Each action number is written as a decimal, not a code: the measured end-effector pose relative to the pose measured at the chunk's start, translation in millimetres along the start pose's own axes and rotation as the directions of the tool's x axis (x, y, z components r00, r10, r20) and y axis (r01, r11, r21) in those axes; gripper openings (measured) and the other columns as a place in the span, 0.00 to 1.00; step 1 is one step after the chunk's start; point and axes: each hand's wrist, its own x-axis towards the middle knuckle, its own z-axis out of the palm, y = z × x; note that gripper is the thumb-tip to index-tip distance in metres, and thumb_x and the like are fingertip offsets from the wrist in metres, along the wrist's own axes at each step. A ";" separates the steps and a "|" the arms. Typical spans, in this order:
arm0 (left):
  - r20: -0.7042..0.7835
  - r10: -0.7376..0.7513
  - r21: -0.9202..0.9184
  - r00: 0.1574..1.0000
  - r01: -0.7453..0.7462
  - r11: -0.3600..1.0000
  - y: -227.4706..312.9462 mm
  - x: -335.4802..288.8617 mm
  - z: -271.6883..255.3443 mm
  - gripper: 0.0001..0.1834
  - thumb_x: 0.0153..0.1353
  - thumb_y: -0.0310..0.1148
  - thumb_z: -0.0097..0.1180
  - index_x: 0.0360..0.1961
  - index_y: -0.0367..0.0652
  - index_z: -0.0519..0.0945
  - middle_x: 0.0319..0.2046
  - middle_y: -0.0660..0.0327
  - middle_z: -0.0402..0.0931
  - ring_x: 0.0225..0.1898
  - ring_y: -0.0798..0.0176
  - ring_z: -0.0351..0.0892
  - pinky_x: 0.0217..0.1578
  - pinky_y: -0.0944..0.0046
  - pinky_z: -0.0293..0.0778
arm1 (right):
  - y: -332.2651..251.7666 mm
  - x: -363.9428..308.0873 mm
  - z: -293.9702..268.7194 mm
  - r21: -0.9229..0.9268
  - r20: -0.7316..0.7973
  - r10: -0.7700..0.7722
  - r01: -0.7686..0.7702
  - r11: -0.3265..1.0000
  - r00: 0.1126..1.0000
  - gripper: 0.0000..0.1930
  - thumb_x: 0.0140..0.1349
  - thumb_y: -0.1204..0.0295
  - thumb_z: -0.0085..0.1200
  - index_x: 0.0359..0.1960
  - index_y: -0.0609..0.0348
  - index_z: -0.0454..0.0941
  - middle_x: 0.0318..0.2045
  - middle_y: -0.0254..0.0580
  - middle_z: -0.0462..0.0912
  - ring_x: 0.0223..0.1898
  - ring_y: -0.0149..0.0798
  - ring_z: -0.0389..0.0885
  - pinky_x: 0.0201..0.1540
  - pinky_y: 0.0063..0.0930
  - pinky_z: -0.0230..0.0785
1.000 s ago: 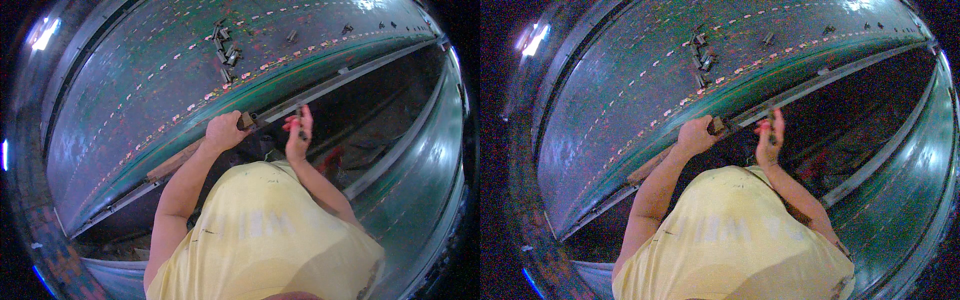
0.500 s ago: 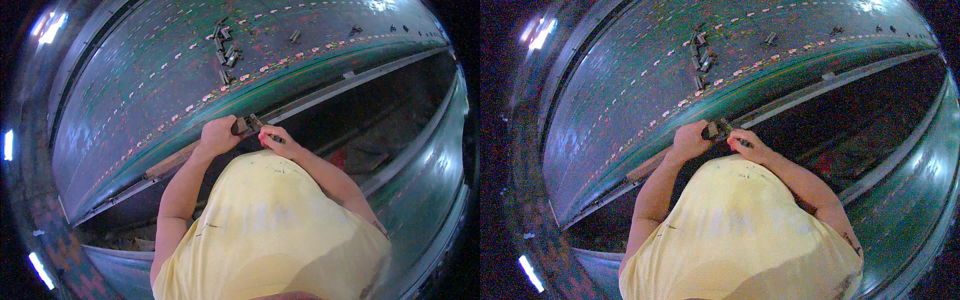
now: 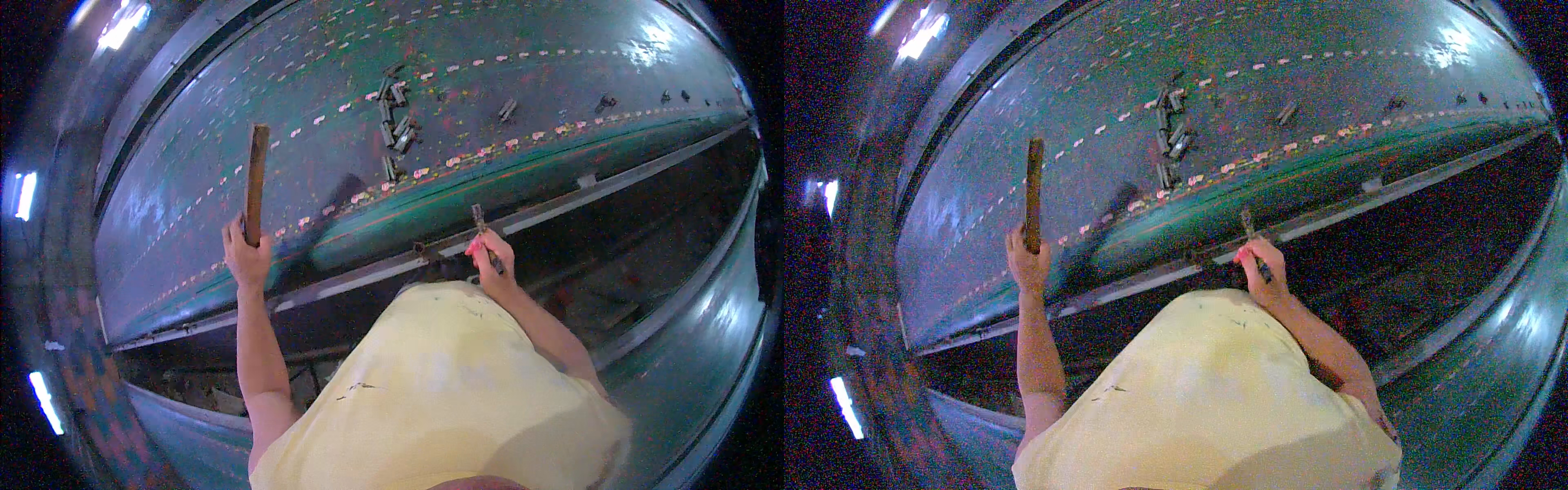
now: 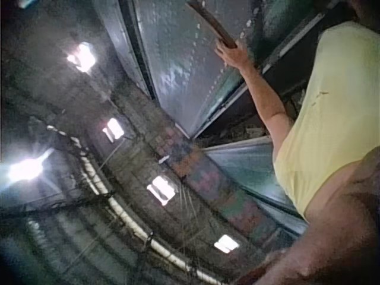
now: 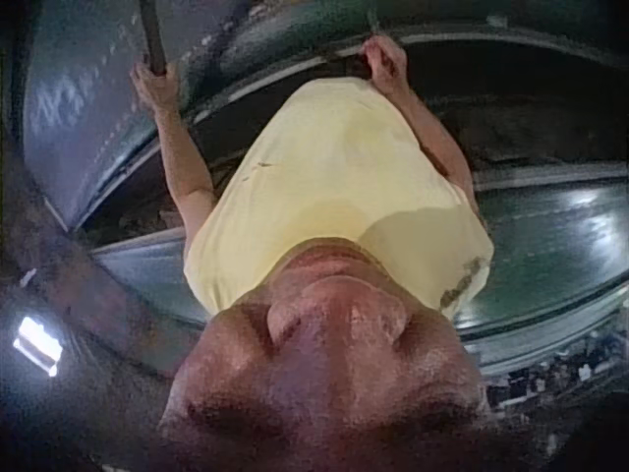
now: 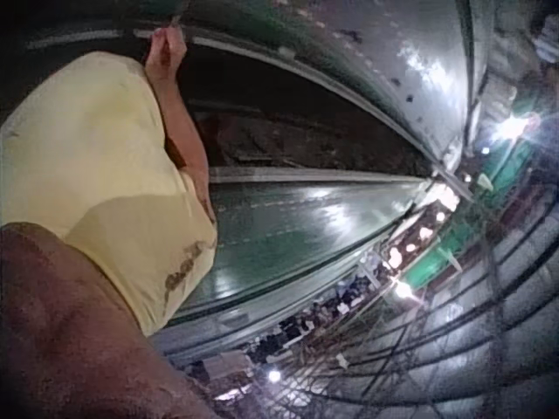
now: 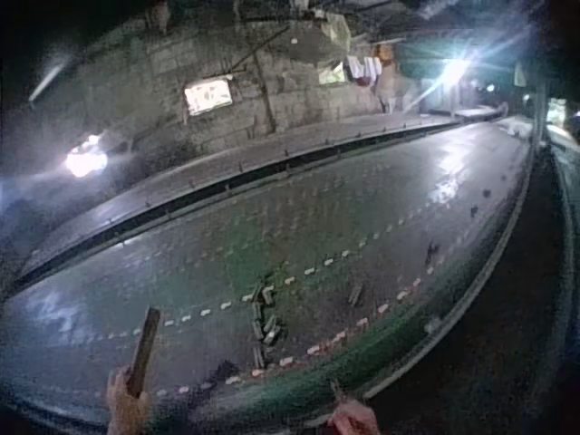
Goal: The person repeatedly picks up small metal clips from a green conveyor belt and uses a wooden block to press or adjust them. The person handles the clips one at a time, placing them back on the belt after each adjustment.
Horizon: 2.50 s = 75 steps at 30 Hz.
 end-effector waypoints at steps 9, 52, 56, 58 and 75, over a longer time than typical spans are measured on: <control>0.269 -0.383 0.094 0.884 0.372 0.923 -92.5 -14.3 74.9 0.29 0.65 0.41 0.72 0.63 0.37 0.81 0.54 0.43 0.85 0.57 0.34 0.85 0.57 0.40 0.81 | -16.7 6.8 -9.9 -0.116 0.064 -0.180 0.186 0.976 0.982 0.05 0.72 0.80 0.60 0.35 0.62 0.82 0.32 0.45 0.85 0.33 0.44 0.85 0.40 0.38 0.77; 0.812 0.138 -0.567 0.567 0.822 -0.046 580.5 102.1 261.8 0.33 0.52 0.23 0.57 0.62 0.29 0.69 0.45 0.44 0.86 0.42 0.45 0.94 0.42 0.50 0.90 | 94.7 252.4 -445.4 -0.930 0.153 -0.139 0.190 0.316 0.978 0.18 0.65 0.78 0.64 0.57 0.52 0.86 0.56 0.47 0.84 0.56 0.53 0.85 0.57 0.50 0.76; 0.511 0.016 -0.836 0.859 0.493 0.242 551.6 68.1 186.2 0.33 0.56 0.22 0.55 0.67 0.36 0.69 0.47 0.50 0.85 0.47 0.51 0.92 0.45 0.54 0.88 | 101.5 283.5 -436.5 -0.873 0.276 -0.287 0.364 0.324 0.917 0.25 0.64 0.79 0.63 0.64 0.52 0.83 0.61 0.44 0.82 0.64 0.52 0.80 0.65 0.50 0.72; 0.441 0.022 -0.879 0.897 0.427 0.210 541.4 66.1 145.8 0.33 0.61 0.22 0.57 0.70 0.39 0.69 0.47 0.52 0.85 0.47 0.54 0.90 0.47 0.54 0.87 | 109.4 292.7 -421.1 -0.817 0.337 -0.253 0.415 0.400 0.907 0.27 0.64 0.77 0.63 0.67 0.52 0.82 0.63 0.44 0.82 0.67 0.53 0.78 0.69 0.51 0.71; 0.683 0.206 -0.418 0.700 0.143 0.897 502.2 -13.7 98.7 0.36 0.67 0.45 0.72 0.71 0.43 0.76 0.57 0.38 0.85 0.58 0.31 0.86 0.56 0.40 0.83 | 100.2 294.1 -363.4 -0.824 0.086 0.059 0.038 0.565 0.995 0.16 0.66 0.67 0.74 0.51 0.55 0.84 0.49 0.47 0.88 0.52 0.54 0.89 0.54 0.48 0.83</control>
